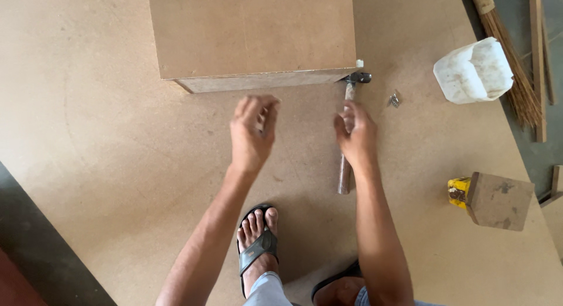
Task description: The person hammers nails into the corners of a wooden box to secure its structure. They repeatedly pick up nails, position them, and strike them with a hammer while occasionally repositioning the box.
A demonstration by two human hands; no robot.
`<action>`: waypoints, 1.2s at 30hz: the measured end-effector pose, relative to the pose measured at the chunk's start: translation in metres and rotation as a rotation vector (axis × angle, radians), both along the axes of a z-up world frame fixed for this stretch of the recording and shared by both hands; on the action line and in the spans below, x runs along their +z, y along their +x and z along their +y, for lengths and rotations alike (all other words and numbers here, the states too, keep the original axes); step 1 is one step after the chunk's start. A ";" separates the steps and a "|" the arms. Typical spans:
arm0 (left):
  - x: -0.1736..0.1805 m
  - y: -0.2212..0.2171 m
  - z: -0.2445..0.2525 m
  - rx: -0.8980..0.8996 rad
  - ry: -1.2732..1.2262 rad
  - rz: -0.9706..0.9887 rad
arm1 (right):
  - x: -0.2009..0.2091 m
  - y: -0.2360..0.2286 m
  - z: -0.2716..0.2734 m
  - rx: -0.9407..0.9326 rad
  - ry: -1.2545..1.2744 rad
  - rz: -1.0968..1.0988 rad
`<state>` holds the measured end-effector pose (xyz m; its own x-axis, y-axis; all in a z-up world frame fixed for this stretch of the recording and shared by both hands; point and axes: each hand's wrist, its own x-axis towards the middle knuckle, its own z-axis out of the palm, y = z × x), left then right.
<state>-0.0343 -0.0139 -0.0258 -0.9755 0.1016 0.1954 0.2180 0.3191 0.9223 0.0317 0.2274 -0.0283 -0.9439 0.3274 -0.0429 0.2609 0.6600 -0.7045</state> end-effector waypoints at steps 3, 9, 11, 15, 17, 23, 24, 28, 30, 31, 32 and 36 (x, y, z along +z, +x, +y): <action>0.005 -0.031 -0.011 0.059 -0.094 0.168 | -0.048 0.017 0.024 -0.063 0.469 -0.041; 0.031 -0.065 -0.028 0.080 -0.212 0.366 | -0.085 0.045 0.035 -0.054 0.180 -0.106; 0.039 -0.068 -0.030 0.068 -0.174 0.332 | -0.072 0.043 0.039 -0.138 -0.392 -0.185; 0.045 -0.068 -0.027 0.069 -0.135 0.308 | -0.038 0.034 0.029 -0.333 -0.754 -0.234; 0.045 -0.069 -0.028 0.068 -0.143 0.318 | -0.025 0.028 0.014 -0.381 -0.492 -0.156; 0.039 -0.068 -0.031 0.064 -0.143 0.308 | 0.010 0.022 0.003 -0.224 0.157 0.506; 0.038 -0.069 -0.031 0.063 -0.149 0.315 | 0.016 0.021 0.006 -0.173 0.217 0.620; 0.039 -0.068 -0.032 0.062 -0.147 0.302 | 0.040 0.016 0.009 -0.129 -0.377 0.379; 0.041 -0.067 -0.033 0.052 -0.125 0.290 | 0.049 0.018 0.002 -0.064 -0.499 0.313; 0.042 -0.068 -0.034 0.054 -0.117 0.289 | 0.053 0.016 -0.002 -0.023 -0.562 0.283; 0.044 -0.071 -0.033 0.055 -0.115 0.300 | 0.057 0.011 -0.005 -0.041 -0.556 0.252; 0.044 -0.071 -0.032 0.052 -0.119 0.314 | 0.069 0.009 -0.021 -0.030 -0.517 0.154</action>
